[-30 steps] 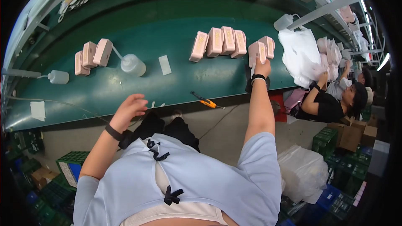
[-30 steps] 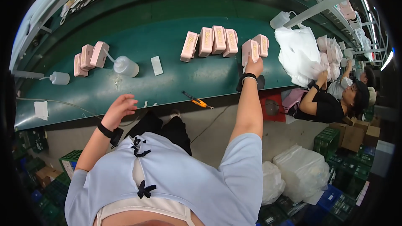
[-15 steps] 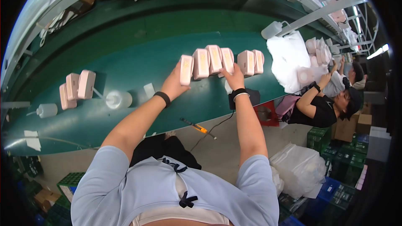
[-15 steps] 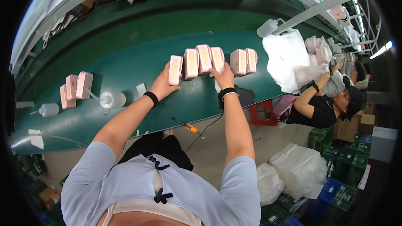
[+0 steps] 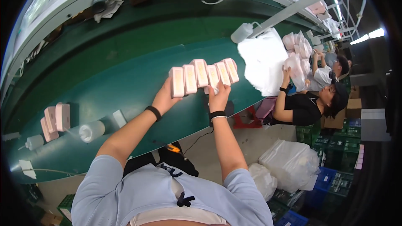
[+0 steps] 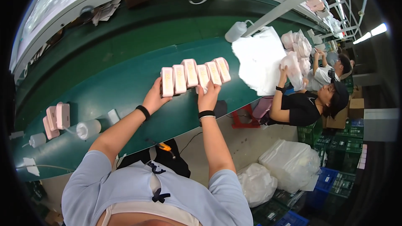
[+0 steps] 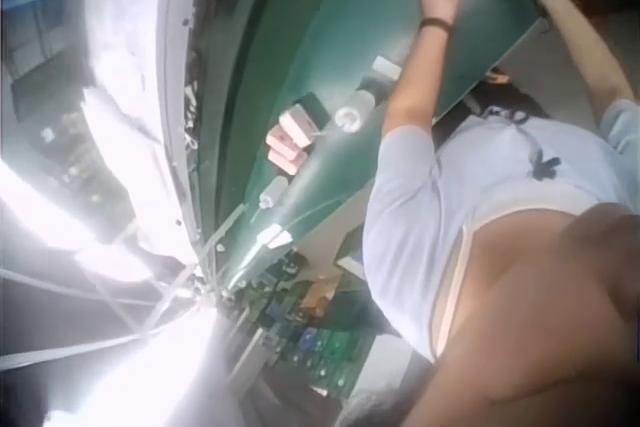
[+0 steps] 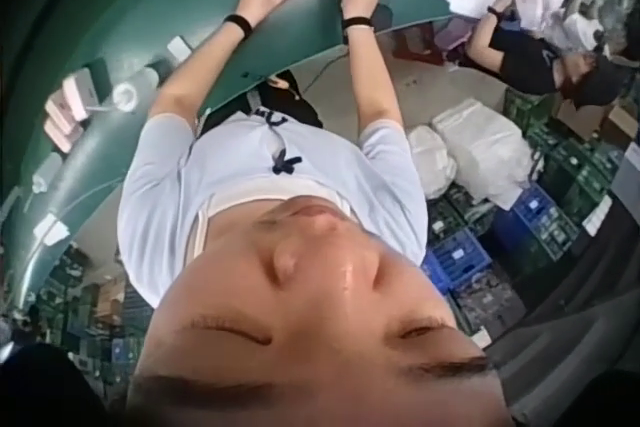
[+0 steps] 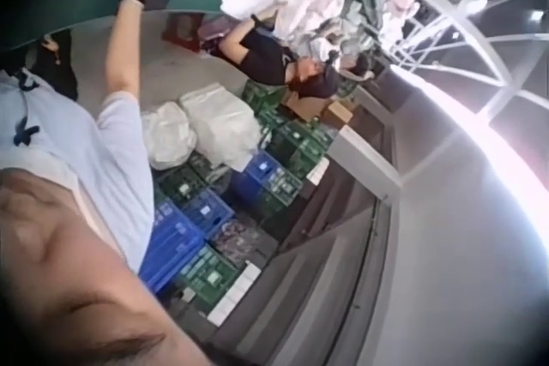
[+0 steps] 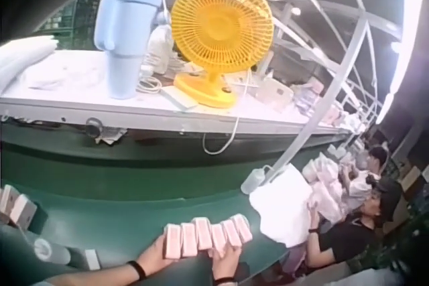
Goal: The person picks up a pink device, wipes its surfaces with a cloth, and blows air onto it using a nozzle. They repeat these actions with several other pink devices before placing them back on the table.
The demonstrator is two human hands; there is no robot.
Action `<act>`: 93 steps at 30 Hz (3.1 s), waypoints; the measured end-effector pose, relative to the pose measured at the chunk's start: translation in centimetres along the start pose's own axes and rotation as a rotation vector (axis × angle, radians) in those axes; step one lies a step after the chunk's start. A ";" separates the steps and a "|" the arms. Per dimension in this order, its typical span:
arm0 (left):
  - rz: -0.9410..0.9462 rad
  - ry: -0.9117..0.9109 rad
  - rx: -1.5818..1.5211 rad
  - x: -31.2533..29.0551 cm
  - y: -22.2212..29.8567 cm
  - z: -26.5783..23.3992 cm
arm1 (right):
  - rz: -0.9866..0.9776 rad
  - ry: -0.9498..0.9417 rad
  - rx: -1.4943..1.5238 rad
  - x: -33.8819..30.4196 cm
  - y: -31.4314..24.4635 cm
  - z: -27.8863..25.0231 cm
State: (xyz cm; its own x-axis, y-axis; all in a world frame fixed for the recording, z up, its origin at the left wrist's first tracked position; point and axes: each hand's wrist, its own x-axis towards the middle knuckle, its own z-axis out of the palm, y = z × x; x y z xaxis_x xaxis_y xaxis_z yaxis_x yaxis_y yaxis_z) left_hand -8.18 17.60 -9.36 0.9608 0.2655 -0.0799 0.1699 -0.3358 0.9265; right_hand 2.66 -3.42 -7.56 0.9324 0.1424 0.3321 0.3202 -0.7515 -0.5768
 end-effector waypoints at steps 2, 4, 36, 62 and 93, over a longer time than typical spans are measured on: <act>0.019 0.000 -0.025 0.5 -0.5 1.8 | -0.020 -0.015 0.052 1.1 1.8 -0.1; 0.017 0.025 -0.060 0.7 -1.0 3.3 | -0.034 -0.021 0.080 2.5 3.5 -0.6; -0.178 1.050 0.053 -26.3 -10.1 -18.5 | 0.347 -0.566 1.053 -13.0 -21.8 -10.6; -0.206 0.051 0.340 -37.3 -4.8 -31.5 | 0.167 -0.758 0.913 -22.0 -33.8 7.6; -0.184 1.262 0.291 -28.8 -15.7 -32.9 | 0.628 -1.049 0.989 -23.2 -30.7 6.8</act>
State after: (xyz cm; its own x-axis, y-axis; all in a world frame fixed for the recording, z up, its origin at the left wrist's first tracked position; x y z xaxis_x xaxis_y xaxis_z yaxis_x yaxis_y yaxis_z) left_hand -45.74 45.00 -9.53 0.0788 0.9339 0.3488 0.4697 -0.3434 0.8133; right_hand -27.70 20.71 -2.63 0.5151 0.6635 -0.5426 -0.5617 -0.2169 -0.7984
